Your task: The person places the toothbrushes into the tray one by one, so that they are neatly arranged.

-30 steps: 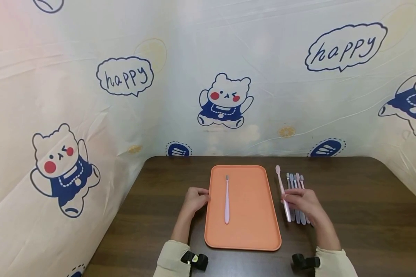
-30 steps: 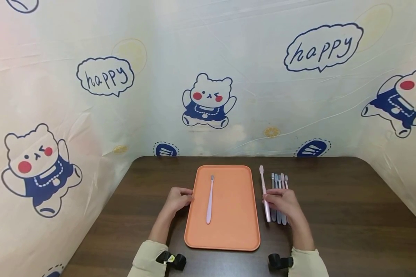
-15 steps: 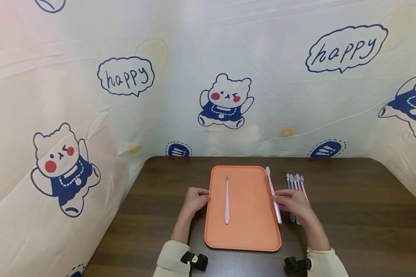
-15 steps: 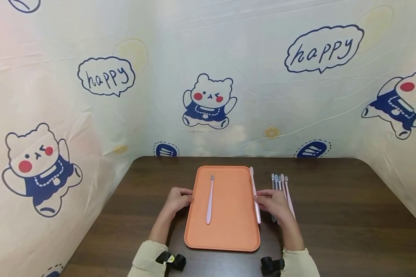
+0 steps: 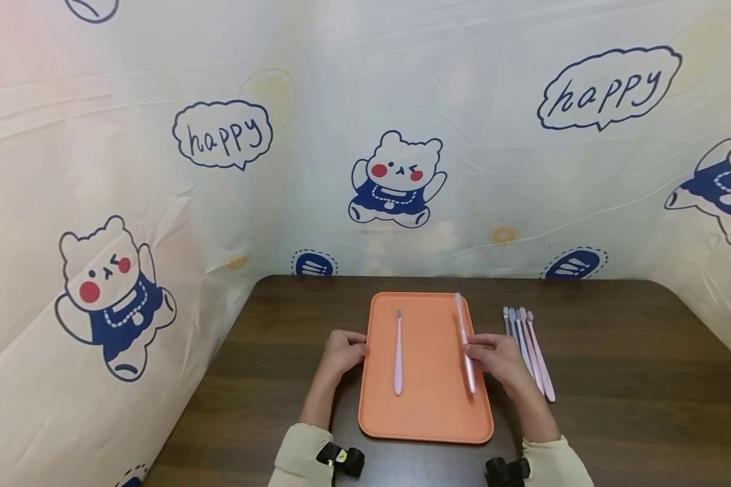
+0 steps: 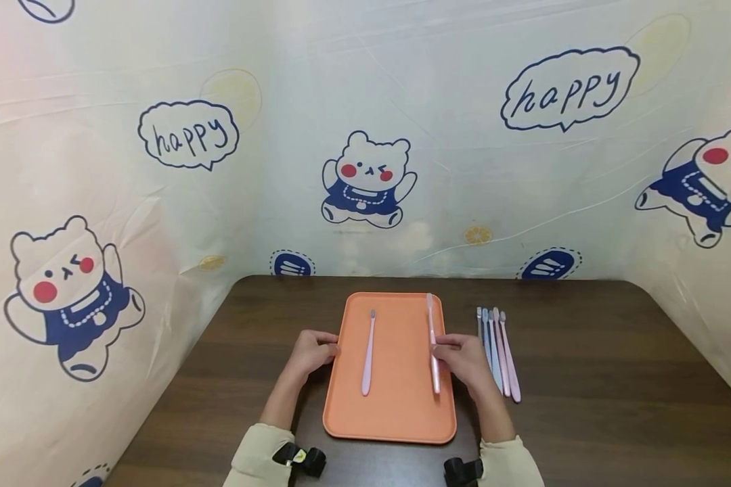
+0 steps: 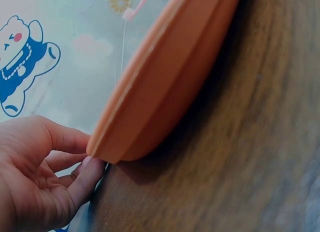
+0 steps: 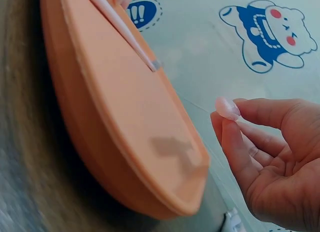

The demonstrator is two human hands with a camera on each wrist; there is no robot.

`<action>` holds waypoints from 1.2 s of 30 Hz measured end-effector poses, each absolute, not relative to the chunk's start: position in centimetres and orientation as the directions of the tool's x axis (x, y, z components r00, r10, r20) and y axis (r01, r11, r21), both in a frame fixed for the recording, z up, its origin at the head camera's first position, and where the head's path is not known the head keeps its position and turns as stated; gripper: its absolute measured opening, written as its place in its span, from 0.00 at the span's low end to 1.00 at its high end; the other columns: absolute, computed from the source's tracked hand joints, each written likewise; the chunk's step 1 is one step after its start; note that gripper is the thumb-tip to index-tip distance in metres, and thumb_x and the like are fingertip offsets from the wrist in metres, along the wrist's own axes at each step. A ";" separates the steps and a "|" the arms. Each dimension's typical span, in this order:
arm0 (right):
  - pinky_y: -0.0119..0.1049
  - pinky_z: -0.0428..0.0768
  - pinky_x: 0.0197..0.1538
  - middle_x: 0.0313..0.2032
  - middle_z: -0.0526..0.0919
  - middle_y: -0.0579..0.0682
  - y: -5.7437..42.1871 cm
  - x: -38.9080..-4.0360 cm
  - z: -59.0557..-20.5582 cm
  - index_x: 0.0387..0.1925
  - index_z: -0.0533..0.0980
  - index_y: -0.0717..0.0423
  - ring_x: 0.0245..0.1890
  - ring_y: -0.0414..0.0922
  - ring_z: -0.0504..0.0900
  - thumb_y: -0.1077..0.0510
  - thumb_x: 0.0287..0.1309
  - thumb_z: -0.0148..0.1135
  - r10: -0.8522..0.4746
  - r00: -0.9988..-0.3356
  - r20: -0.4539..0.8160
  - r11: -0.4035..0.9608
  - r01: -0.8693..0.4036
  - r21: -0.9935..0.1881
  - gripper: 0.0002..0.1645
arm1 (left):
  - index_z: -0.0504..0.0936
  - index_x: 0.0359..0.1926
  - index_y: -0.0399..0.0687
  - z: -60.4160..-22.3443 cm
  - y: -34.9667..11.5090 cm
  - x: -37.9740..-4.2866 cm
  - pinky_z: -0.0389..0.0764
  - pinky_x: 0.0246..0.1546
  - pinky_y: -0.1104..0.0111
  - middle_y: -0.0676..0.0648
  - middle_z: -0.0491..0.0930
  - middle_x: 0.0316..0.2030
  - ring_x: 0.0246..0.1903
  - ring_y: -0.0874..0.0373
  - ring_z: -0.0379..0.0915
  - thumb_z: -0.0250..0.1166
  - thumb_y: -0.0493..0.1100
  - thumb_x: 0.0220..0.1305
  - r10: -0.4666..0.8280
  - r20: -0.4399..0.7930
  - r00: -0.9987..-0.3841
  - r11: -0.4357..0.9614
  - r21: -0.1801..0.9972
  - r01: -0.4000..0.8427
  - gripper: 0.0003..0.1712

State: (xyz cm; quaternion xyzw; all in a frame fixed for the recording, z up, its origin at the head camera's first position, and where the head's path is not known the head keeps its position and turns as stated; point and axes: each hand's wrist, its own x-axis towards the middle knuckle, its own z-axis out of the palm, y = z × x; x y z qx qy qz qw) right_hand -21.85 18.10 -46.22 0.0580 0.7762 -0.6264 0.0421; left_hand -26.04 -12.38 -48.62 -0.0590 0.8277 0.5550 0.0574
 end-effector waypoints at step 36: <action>0.35 0.87 0.37 0.39 0.89 0.65 13.9 -22.2 -46.9 0.50 0.79 0.78 0.31 0.38 0.85 0.66 0.61 0.64 0.027 -0.993 -0.111 0.268 0.114 -0.957 0.20 | 0.87 0.46 0.29 -48.8 -12.5 -26.0 0.86 0.34 0.66 0.34 0.87 0.42 0.33 0.57 0.82 0.63 0.30 0.56 -0.033 -0.128 -0.991 0.375 0.918 -0.131 0.16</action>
